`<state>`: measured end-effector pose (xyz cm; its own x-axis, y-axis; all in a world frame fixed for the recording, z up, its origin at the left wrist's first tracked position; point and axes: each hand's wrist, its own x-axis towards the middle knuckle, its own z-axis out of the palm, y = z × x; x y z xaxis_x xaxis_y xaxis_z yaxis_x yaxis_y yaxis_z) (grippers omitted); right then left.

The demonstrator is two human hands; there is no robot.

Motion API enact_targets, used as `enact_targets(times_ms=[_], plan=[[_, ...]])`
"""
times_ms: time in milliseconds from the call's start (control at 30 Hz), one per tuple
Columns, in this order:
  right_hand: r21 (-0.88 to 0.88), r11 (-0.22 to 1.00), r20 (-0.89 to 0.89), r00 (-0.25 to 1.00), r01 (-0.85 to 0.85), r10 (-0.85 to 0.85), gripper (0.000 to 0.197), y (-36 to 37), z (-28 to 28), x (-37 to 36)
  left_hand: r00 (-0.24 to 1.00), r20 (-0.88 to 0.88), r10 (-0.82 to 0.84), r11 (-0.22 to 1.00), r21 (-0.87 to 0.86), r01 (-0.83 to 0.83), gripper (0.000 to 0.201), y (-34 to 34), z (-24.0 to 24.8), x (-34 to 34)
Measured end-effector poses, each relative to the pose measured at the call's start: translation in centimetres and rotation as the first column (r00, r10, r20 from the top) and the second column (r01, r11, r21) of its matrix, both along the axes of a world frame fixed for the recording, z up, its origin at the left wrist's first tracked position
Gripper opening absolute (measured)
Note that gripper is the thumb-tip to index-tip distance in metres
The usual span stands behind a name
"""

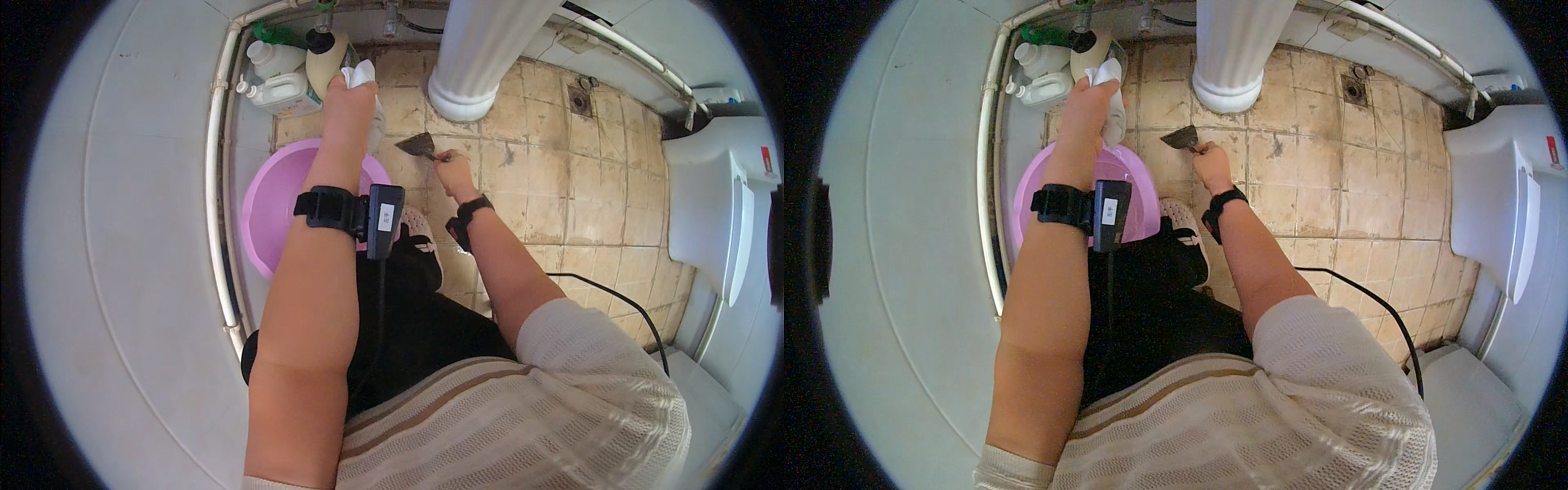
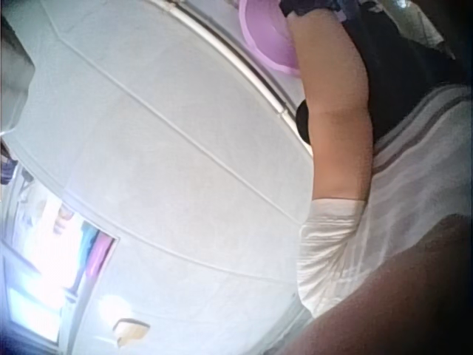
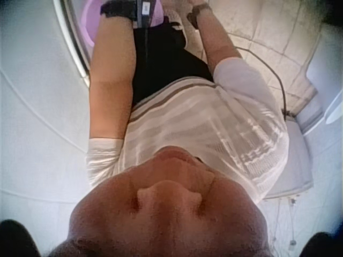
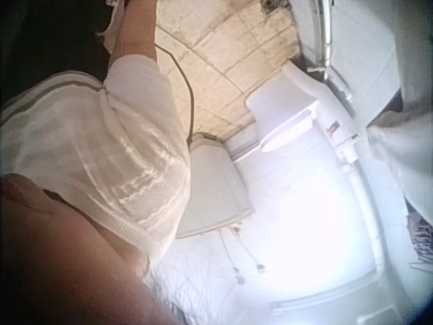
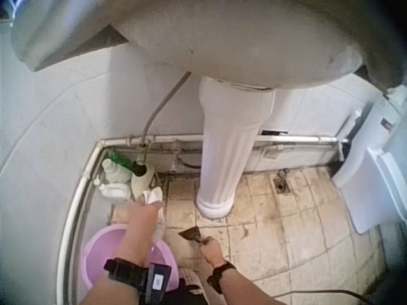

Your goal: The person cleans the base of a sink pedestal using a wet cloth and a small scraper tool, repeatedly dipping the cloth into a purple basin of water.

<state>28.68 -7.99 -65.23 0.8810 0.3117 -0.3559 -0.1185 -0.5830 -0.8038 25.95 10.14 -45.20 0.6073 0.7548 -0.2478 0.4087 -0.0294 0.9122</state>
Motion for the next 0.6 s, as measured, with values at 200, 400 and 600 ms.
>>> enact_targets(times_ms=[200,400,600], plan=[[0.022,0.999,-0.058,0.998,0.027,-0.026,0.020,0.2,0.0,1.6,0.999,-0.045,-0.019,0.998,-0.064,0.016,0.035,-0.5,-0.1,0.9],[-0.005,1.000,-0.091,0.996,-0.004,0.004,0.024,-0.8,0.6,-1.9,0.999,0.036,-0.005,0.995,-0.097,0.008,0.035,0.1,0.4,0.2],[0.008,0.998,0.032,0.998,0.059,-0.059,0.016,-0.8,-2.5,0.0,0.998,-0.003,-0.057,0.992,-0.117,0.056,0.033,-0.9,1.4,1.1]])
